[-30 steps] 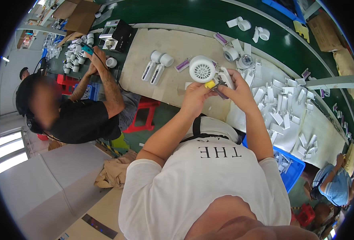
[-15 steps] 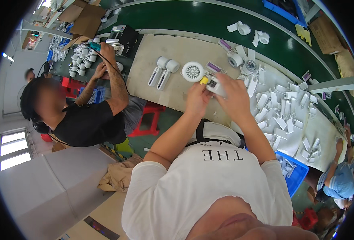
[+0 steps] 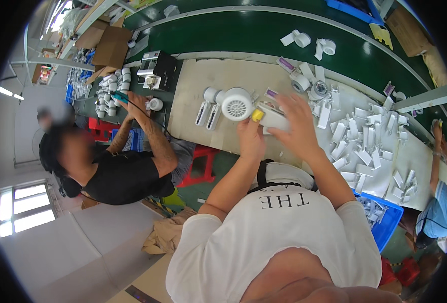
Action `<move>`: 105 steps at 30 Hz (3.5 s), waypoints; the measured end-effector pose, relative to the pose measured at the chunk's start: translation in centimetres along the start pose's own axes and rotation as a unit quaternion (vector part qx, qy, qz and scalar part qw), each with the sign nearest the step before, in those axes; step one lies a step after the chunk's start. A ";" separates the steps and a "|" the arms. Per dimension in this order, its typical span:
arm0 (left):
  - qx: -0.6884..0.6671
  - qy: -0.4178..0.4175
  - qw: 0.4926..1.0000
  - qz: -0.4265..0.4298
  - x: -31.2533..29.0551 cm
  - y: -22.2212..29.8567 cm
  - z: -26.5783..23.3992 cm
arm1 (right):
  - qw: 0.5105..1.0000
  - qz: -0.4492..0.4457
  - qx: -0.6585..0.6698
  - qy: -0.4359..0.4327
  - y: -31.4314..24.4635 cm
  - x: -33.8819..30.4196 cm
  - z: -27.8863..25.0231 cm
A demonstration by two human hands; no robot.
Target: Assembling small handheld fans by joining plastic housing components and internal parts manually at a factory assembly line workstation.
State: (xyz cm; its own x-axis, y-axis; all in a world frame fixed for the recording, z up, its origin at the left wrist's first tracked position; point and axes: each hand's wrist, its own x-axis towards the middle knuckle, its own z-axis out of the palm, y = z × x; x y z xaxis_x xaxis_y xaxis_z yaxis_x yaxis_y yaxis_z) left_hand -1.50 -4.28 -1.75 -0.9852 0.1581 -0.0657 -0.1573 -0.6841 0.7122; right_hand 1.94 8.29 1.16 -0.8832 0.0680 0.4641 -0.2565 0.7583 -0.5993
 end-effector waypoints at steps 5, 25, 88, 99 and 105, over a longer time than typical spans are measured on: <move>0.056 0.017 0.998 0.002 1.3 0.5 0.4 | 0.873 0.327 0.329 -0.152 2.8 -1.5 1.1; 0.911 -0.076 0.386 0.123 10.1 2.6 -17.3 | 0.984 0.126 -0.119 -0.028 26.6 17.1 9.6; 0.538 -0.299 0.776 -0.136 1.8 -1.6 3.9 | 0.986 -0.058 0.006 -0.153 5.8 -0.6 -12.5; 0.533 -0.425 0.691 -0.242 1.5 -2.1 4.1 | 0.899 0.086 0.199 -0.381 8.8 0.6 -11.8; 0.222 -0.257 0.856 -0.390 1.5 -2.3 3.9 | 0.879 0.448 0.043 -0.159 16.8 -7.3 -10.1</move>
State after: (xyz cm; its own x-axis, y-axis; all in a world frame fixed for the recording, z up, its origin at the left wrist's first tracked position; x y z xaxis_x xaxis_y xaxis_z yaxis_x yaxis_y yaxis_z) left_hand -2.37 0.37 -0.77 -0.4145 0.8137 -0.4074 -0.6004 0.0920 0.7944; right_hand 8.06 27.08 -5.79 -0.8076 0.4182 -0.4158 0.5807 0.4410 -0.6844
